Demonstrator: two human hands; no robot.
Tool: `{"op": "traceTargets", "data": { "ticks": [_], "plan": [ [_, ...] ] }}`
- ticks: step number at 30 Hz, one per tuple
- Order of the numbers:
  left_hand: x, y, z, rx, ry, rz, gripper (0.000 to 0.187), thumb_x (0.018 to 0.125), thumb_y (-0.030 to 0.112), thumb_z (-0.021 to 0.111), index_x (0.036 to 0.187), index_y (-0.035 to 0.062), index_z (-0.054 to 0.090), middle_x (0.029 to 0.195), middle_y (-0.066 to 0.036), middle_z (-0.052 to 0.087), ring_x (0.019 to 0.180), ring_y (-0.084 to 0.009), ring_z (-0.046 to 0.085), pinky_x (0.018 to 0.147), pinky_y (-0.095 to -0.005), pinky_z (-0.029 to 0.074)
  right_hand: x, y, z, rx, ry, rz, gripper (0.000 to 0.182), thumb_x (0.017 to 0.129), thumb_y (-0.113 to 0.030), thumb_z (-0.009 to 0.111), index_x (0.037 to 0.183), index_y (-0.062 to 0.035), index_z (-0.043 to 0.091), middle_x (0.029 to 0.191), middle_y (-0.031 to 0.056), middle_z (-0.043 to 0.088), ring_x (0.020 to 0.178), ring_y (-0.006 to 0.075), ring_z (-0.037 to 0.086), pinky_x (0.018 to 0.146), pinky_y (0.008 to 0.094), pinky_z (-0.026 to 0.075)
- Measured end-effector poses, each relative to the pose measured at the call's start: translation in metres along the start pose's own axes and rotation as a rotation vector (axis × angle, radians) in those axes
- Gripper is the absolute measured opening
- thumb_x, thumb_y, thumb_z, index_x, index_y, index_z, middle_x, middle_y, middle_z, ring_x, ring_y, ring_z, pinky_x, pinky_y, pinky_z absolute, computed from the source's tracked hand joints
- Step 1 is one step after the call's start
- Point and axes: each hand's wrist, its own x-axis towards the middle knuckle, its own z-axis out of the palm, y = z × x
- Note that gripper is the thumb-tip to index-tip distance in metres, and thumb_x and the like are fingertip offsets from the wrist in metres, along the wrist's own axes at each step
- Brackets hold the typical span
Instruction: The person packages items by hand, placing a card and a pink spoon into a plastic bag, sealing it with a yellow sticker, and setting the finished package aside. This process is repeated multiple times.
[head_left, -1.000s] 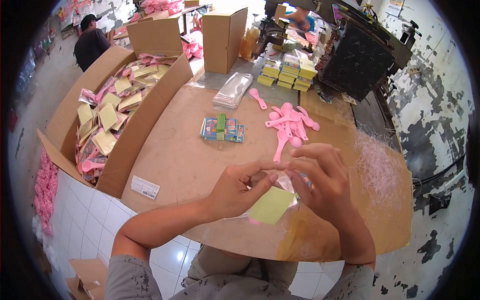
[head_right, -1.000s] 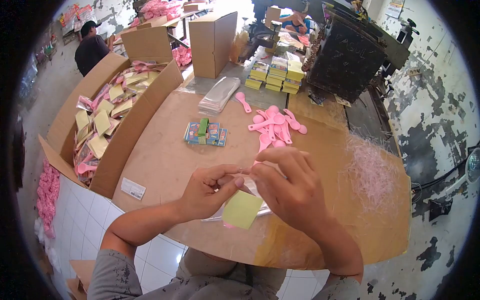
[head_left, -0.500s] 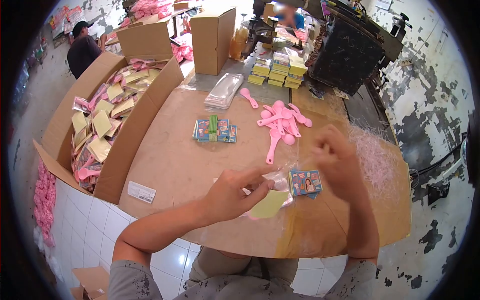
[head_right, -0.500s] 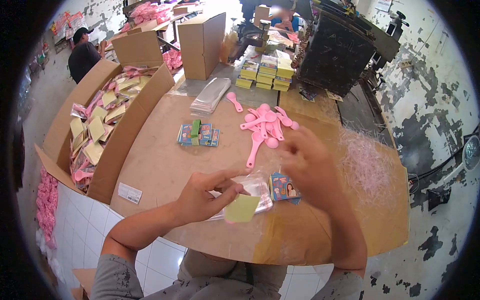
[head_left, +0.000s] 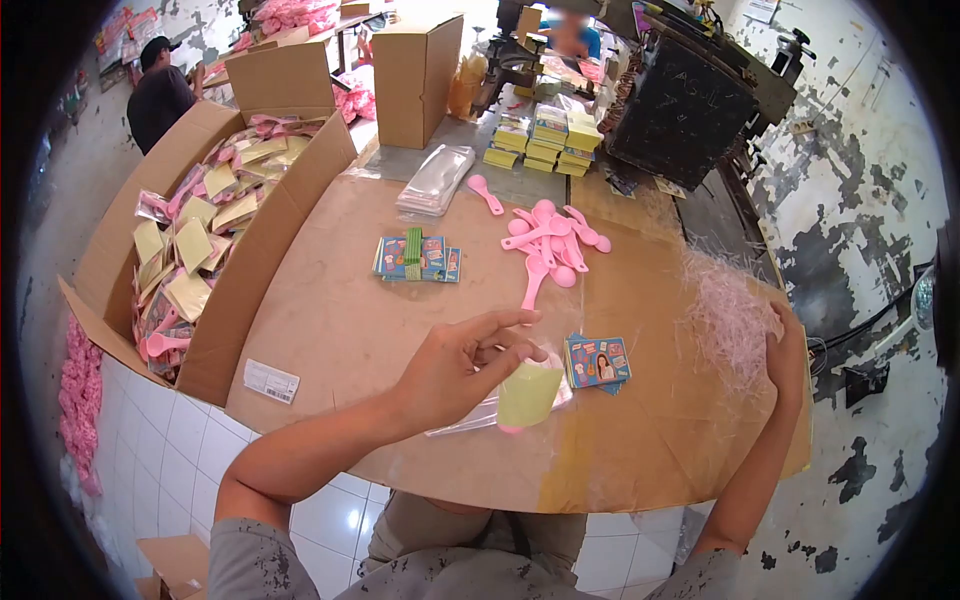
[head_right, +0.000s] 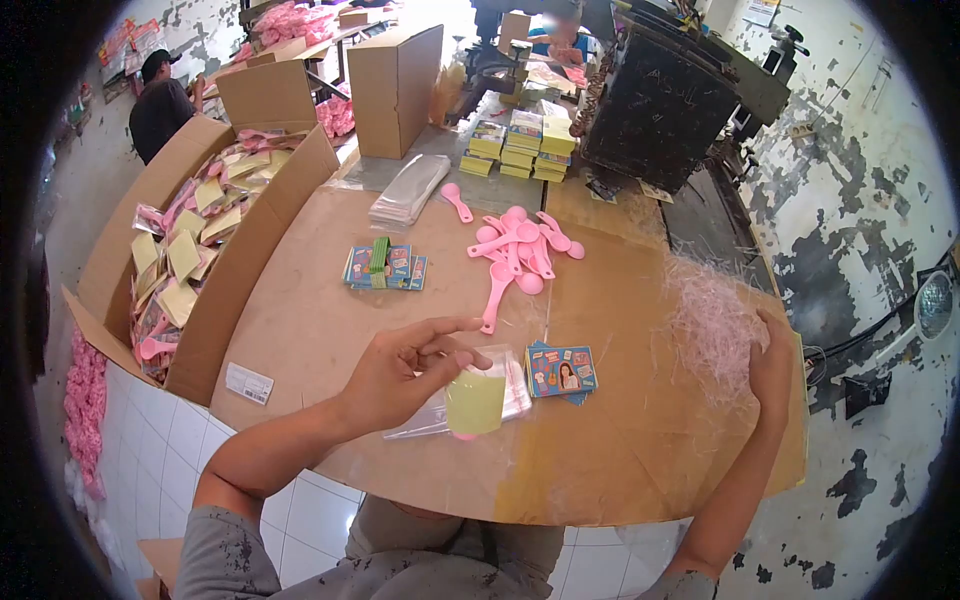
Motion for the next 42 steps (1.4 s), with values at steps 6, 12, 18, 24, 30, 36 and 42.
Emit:
{"op": "traceTargets", "data": {
  "ticks": [6,12,18,24,30,36,42],
  "plan": [
    [0.003,-0.003,0.0,-0.011,0.053,-0.044,0.037,0.106,0.008,0.06,0.142,-0.0003,0.056,0.109,-0.014,0.077,0.101,-0.0101,0.07,0.08,-0.0254,0.056,-0.002,-0.081,0.002,0.064,0.156,-0.214,0.035,0.091,-0.004,0.069,0.125,-0.0027,0.066,0.123,0.0148,0.069,0.117,0.0316,0.064,0.104,0.0411,0.047],
    [0.005,-0.011,0.001,-0.059,0.045,-0.069,0.034,0.109,0.012,0.054,0.141,-0.0014,0.055,0.11,-0.015,0.075,0.104,-0.0157,0.071,0.087,-0.0297,0.059,-0.048,-0.232,0.026,0.785,-0.407,-0.496,0.039,0.091,-0.013,0.076,0.127,-0.0033,0.066,0.111,0.0113,0.07,0.107,0.0256,0.068,0.096,0.0392,0.051],
    [0.006,-0.013,-0.004,-0.098,0.047,-0.051,0.033,0.11,0.013,0.054,0.139,-0.0015,0.057,0.111,-0.015,0.074,0.106,-0.0189,0.072,0.092,-0.0325,0.059,-0.062,-0.273,0.066,1.23,-0.718,-0.274,0.035,0.095,-0.009,0.074,0.128,-0.0007,0.065,0.104,0.0038,0.07,0.096,0.0109,0.065,0.083,0.0287,0.053],
    [0.008,-0.019,-0.006,-0.096,0.003,-0.147,0.029,0.105,0.009,0.063,0.13,-0.0029,0.065,0.112,-0.011,0.075,0.102,-0.0158,0.072,0.09,-0.0314,0.06,-0.061,-0.262,0.076,1.381,-0.76,-0.124,0.024,0.097,-0.005,0.072,0.12,0.0019,0.069,0.105,0.0028,0.07,0.095,0.0086,0.066,0.083,0.0256,0.054],
    [0.008,-0.02,-0.004,-0.095,0.063,-0.16,0.024,0.102,0.007,0.067,0.123,-0.0045,0.069,0.11,-0.011,0.075,0.096,-0.0136,0.072,0.085,-0.0299,0.061,-0.06,-0.251,0.084,1.438,-0.792,-0.015,0.016,0.097,-0.004,0.071,0.112,0.0023,0.072,0.111,0.0034,0.069,0.099,0.0097,0.067,0.086,0.0258,0.055],
    [0.007,-0.019,-0.002,-0.078,0.051,-0.08,0.023,0.101,0.005,0.067,0.122,-0.0046,0.07,0.11,-0.01,0.076,0.095,-0.0135,0.072,0.084,-0.0291,0.061,-0.057,-0.242,0.091,1.463,-0.72,-0.167,0.017,0.096,0.001,0.069,0.111,0.0005,0.075,0.112,0.0049,0.068,0.102,0.0112,0.066,0.087,0.0261,0.053],
    [0.008,-0.026,-0.011,-0.07,-0.013,-0.044,0.02,0.101,0.004,0.066,0.118,-0.0047,0.072,0.111,-0.01,0.076,0.097,-0.0133,0.071,0.085,-0.0285,0.06,-0.049,-0.235,0.089,1.405,-0.705,-0.287,0.019,0.094,-0.001,0.07,0.111,-0.0012,0.078,0.111,0.0068,0.07,0.097,0.0116,0.065,0.083,0.0254,0.051]
  ]
}}
